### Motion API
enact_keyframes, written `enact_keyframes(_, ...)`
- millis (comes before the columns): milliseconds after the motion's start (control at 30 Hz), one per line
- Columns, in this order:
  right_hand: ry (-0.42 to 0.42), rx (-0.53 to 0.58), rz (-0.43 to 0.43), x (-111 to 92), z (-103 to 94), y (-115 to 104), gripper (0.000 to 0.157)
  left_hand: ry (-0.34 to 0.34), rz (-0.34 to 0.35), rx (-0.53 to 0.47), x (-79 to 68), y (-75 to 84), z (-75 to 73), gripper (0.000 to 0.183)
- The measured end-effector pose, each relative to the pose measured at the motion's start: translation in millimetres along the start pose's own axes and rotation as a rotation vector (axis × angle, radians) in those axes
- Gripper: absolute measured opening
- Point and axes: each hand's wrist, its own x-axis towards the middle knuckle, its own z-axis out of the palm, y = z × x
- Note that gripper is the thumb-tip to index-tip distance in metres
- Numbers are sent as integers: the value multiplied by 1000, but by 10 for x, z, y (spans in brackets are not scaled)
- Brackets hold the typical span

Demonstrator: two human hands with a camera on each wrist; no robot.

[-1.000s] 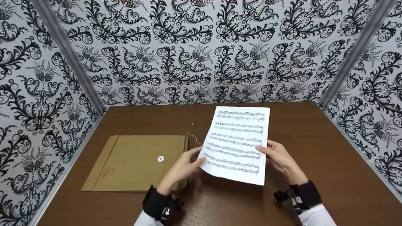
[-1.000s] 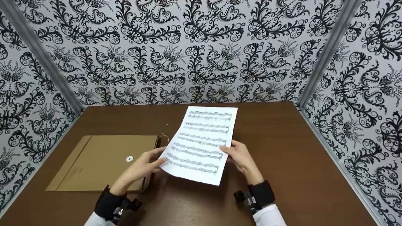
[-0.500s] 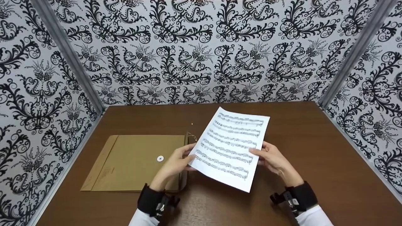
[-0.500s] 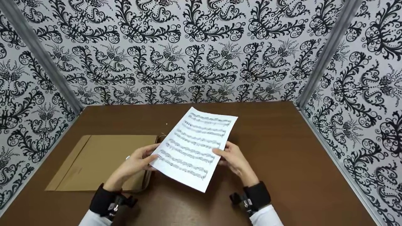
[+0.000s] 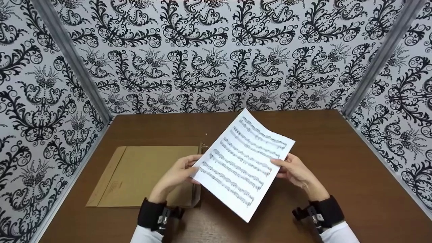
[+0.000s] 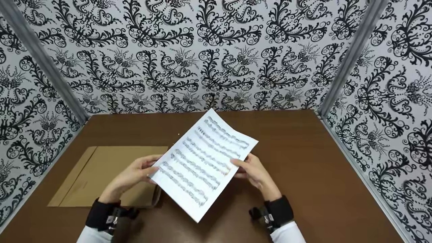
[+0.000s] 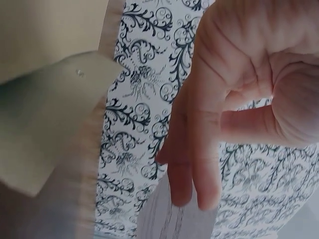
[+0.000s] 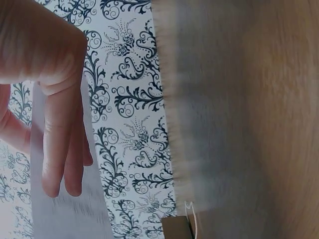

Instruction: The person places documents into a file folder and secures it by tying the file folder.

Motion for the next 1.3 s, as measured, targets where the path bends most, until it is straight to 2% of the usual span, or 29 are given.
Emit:
enact_keyframes(167, 16, -10, -11, -49, -59, -49, 30, -10, -13, 32, -45, 13, -94, 54)
enact_keyframes(367, 51, 21, -16, -59, -106, -84, 23, -5, -13, 59, -96, 28, -199, 56)
enact_keyframes(567, 51, 38, -3, -44, -144, -77, 24, -8, -4, 59, -137, 7, -278, 55)
enact_keyframes(900, -42, -47, 2, -40, -219, -54, 33, -8, -16, 82, -134, -23, -326, 48)
enact_keyframes(1167, -176, -127, -15, -32, -255, -3, 31, -52, -23, 95, -138, -30, -309, 44)
enact_keyframes(1300, -195, -195, -49, -20, -254, 24, 27, -73, -23, 94, -134, -43, -294, 46)
